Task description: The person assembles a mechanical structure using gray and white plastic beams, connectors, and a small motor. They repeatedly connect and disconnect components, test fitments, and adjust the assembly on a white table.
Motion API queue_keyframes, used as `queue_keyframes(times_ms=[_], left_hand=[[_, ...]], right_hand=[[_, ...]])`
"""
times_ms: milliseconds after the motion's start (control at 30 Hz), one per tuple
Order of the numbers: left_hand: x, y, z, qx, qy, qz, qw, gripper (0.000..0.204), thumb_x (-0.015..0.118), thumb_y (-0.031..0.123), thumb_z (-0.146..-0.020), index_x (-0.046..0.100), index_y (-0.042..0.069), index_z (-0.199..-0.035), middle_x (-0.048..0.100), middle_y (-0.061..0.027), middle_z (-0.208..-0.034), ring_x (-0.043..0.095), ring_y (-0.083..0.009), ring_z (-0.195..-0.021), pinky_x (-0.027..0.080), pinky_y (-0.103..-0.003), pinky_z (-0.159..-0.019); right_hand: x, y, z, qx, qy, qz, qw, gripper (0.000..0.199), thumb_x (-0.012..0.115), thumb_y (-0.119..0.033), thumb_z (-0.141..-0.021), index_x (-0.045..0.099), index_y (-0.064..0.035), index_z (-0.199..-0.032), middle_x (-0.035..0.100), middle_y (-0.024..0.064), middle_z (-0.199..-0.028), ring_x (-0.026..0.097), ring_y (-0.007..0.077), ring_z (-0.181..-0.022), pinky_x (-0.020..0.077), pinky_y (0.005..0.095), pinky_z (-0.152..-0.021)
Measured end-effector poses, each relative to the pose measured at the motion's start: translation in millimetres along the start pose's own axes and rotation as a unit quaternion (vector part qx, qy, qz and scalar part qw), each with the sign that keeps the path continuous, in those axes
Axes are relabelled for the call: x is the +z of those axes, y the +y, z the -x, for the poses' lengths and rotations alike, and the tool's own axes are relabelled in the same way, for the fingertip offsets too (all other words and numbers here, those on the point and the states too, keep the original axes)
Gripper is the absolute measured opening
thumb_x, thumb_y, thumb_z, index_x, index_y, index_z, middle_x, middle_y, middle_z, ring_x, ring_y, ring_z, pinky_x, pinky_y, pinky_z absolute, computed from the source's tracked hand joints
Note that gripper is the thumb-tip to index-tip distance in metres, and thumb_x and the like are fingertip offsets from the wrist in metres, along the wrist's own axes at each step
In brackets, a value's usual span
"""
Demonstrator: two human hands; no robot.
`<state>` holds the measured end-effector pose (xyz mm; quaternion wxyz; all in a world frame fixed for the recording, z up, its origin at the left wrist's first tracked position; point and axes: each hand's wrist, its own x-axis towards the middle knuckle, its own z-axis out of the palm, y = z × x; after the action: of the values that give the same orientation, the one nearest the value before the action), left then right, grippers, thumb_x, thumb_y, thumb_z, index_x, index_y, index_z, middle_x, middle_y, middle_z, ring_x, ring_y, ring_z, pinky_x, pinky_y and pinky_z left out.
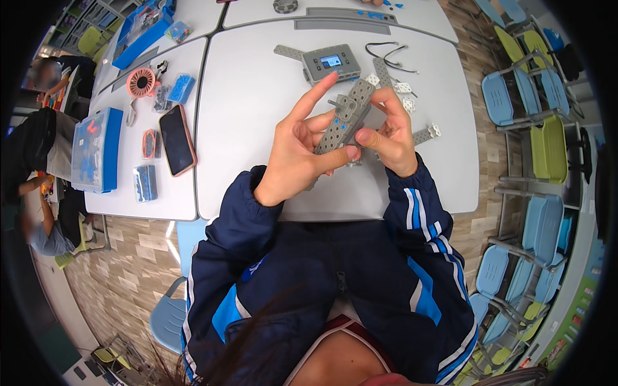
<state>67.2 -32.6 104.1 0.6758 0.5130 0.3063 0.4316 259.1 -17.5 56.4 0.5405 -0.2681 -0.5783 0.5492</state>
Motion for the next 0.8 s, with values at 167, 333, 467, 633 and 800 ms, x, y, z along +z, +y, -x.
queue_keyframes(times_ms=[167, 333, 467, 633, 800], left_hand=[[-4, 0, -1, 0.017, -0.046, -0.052, 0.997, 0.090, 0.069, -0.010, -0.079, 0.022, 0.008, -0.154, 0.060, -0.0198, -0.132, 0.068, -0.0128, -0.088, 0.052, -0.020, -0.065], [-44, 1, -14, 0.038, -0.161, 0.084, 0.983, 0.091, 0.059, 0.055, -0.090, 0.020, 0.002, -0.154, 0.055, -0.0254, -0.135, 0.068, -0.0239, -0.102, 0.055, -0.029, -0.080], [-44, -29, -26, 0.080, -0.067, 0.064, 0.993, 0.113, 0.022, 0.089, -0.080, 0.024, 0.003, -0.153, 0.044, -0.0219, -0.147, 0.050, -0.0293, -0.129, 0.041, -0.043, -0.106], [-23, -48, -24, 0.103, -0.112, 0.050, 0.987, 0.112, 0.010, 0.089, -0.081, 0.032, 0.005, -0.151, 0.038, -0.0123, -0.154, 0.031, -0.0260, -0.143, 0.023, -0.044, -0.116], [-31, -61, -24, 0.050, -0.089, 0.111, 0.989, 0.099, 0.010, 0.079, -0.091, 0.033, 0.004, -0.151, 0.036, -0.0193, -0.153, 0.038, -0.0301, -0.139, 0.031, -0.042, -0.110]], right_hand=[[-2, 12, 2, -0.016, 0.008, -0.074, 0.997, 0.050, 0.076, -0.009, -0.084, 0.047, -0.0038, -0.125, 0.055, 0.0156, -0.125, 0.062, 0.0227, -0.107, 0.0603, 0.0328, -0.074], [17, 9, 20, 0.047, 0.032, -0.329, 0.943, 0.060, 0.071, -0.016, -0.089, 0.038, -0.0143, -0.139, 0.054, 0.0076, -0.133, 0.049, 0.0268, -0.127, 0.0451, 0.0457, -0.102], [30, 22, 20, 0.002, 0.084, -0.332, 0.940, 0.065, 0.068, -0.022, -0.091, 0.034, -0.0173, -0.146, 0.051, 0.0054, -0.141, 0.044, 0.0270, -0.133, 0.0355, 0.0500, -0.109], [41, 33, 18, 0.011, 0.168, -0.371, 0.913, 0.063, 0.066, -0.006, -0.092, 0.035, -0.0170, -0.146, 0.052, 0.0045, -0.137, 0.047, 0.0193, -0.128, 0.0344, 0.0401, -0.109], [17, 19, 8, 0.047, 0.185, -0.365, 0.911, 0.050, 0.064, -0.008, -0.094, 0.042, -0.0156, -0.138, 0.055, 0.0019, -0.133, 0.051, 0.0189, -0.124, 0.0372, 0.0389, -0.106]])
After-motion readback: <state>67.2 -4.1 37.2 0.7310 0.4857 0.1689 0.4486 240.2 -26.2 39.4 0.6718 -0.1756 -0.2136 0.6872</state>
